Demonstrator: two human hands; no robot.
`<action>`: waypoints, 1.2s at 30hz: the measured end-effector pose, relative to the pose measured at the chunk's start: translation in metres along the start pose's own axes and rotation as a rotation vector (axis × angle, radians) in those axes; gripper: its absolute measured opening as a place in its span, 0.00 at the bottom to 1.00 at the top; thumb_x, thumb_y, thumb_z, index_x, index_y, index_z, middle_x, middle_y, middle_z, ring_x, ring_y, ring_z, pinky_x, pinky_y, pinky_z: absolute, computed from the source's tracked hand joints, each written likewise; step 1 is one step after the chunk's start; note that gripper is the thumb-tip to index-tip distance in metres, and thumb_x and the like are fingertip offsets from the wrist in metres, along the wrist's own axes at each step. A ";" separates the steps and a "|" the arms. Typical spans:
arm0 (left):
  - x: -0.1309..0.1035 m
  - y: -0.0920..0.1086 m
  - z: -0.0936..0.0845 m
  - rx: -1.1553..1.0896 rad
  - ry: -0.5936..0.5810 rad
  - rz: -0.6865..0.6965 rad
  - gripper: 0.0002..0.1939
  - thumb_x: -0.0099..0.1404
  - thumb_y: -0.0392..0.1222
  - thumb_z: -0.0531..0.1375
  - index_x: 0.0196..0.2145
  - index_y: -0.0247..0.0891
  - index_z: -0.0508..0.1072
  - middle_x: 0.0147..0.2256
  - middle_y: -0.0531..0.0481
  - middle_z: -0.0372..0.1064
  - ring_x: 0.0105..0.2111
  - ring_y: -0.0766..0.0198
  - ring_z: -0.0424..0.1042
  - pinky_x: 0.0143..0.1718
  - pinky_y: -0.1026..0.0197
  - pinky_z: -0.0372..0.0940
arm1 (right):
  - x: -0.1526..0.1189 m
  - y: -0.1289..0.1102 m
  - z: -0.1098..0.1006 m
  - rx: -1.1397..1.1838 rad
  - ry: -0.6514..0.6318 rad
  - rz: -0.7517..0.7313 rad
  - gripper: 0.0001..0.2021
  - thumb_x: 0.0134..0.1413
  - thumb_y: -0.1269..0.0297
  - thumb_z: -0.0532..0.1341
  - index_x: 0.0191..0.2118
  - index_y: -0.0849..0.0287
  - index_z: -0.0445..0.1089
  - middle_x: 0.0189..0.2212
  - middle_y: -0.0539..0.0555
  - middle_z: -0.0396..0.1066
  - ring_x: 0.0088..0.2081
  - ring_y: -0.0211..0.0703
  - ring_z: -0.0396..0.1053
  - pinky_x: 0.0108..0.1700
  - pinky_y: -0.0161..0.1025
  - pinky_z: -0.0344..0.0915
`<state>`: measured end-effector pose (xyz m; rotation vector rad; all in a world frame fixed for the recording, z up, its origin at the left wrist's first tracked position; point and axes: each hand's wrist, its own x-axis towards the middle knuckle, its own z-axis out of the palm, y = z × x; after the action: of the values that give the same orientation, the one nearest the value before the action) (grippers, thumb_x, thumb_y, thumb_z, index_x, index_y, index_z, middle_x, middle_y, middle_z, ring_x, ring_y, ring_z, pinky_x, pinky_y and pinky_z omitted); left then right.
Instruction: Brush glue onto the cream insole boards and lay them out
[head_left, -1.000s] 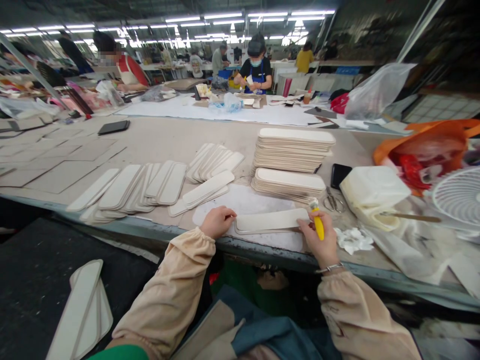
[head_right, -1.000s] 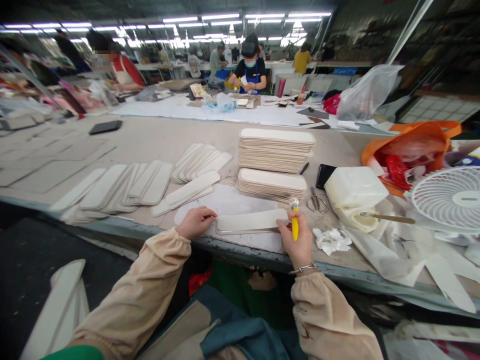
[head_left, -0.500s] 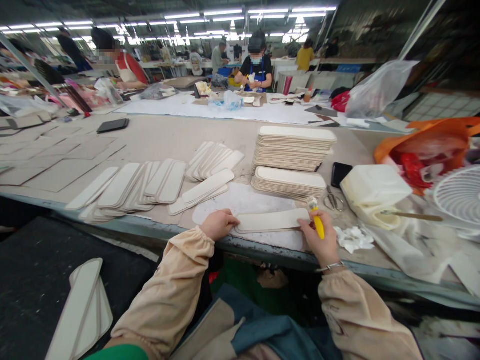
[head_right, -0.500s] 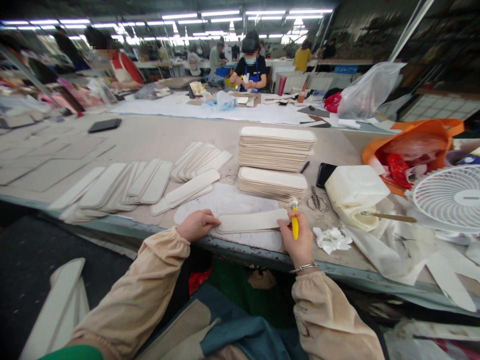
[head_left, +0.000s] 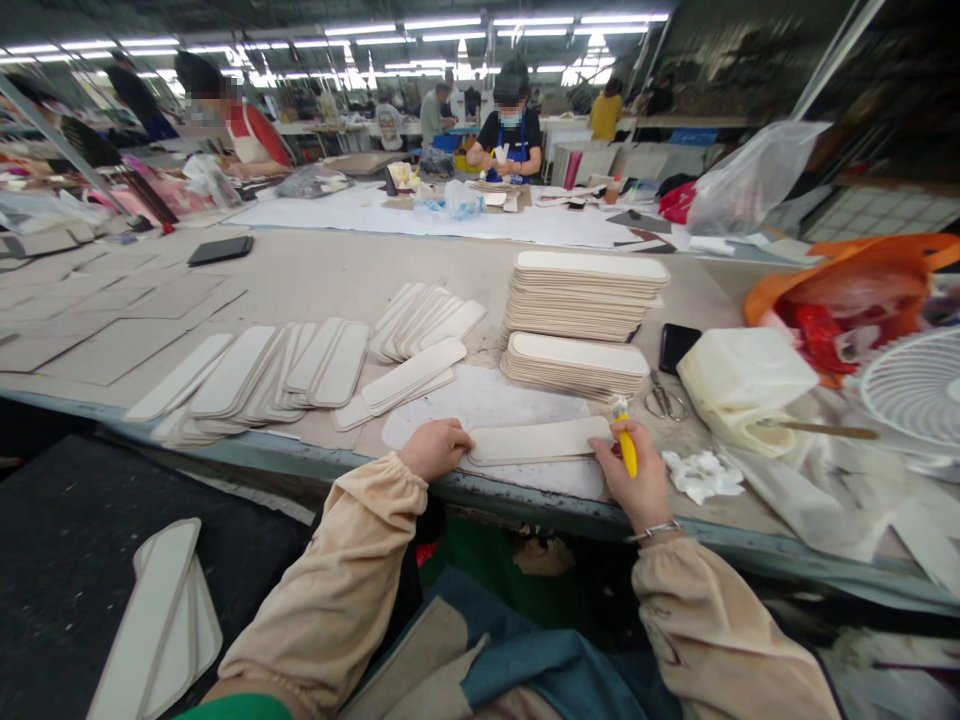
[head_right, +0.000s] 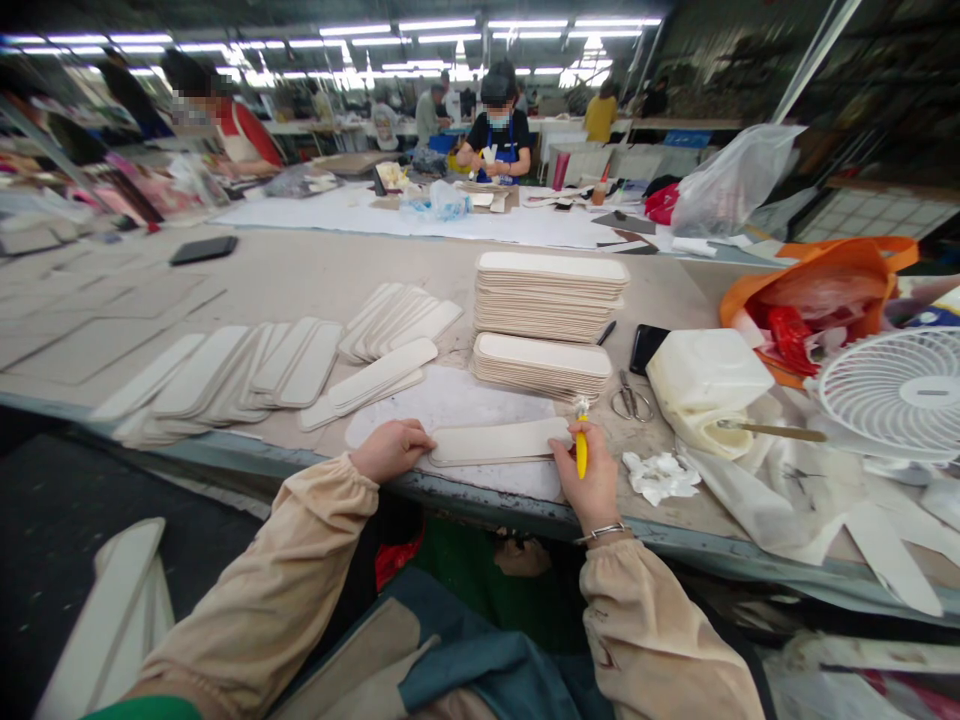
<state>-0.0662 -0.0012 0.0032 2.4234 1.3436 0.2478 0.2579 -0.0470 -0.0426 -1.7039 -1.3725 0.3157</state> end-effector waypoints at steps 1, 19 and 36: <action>0.000 0.000 0.000 0.001 -0.003 0.000 0.15 0.60 0.34 0.55 0.37 0.42 0.81 0.36 0.49 0.75 0.37 0.61 0.74 0.41 0.63 0.66 | 0.000 0.001 0.000 -0.005 0.000 -0.004 0.19 0.49 0.49 0.63 0.42 0.55 0.66 0.24 0.47 0.67 0.27 0.43 0.67 0.32 0.40 0.64; 0.001 0.001 0.000 0.039 -0.036 -0.025 0.14 0.63 0.37 0.54 0.37 0.42 0.80 0.36 0.49 0.74 0.37 0.61 0.73 0.40 0.62 0.65 | -0.008 -0.007 0.000 -0.145 -0.150 -0.385 0.09 0.61 0.59 0.55 0.45 0.55 0.63 0.48 0.58 0.71 0.49 0.52 0.70 0.49 0.48 0.66; 0.002 0.005 -0.003 0.073 -0.073 -0.073 0.14 0.64 0.39 0.53 0.39 0.42 0.79 0.39 0.48 0.75 0.40 0.58 0.74 0.42 0.60 0.65 | -0.009 -0.004 0.001 -0.306 -0.140 -0.283 0.13 0.61 0.57 0.53 0.47 0.58 0.64 0.39 0.58 0.73 0.38 0.53 0.73 0.39 0.45 0.69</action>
<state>-0.0622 -0.0015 0.0076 2.4119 1.4281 0.0915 0.2511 -0.0544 -0.0433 -1.7237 -1.8170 0.0661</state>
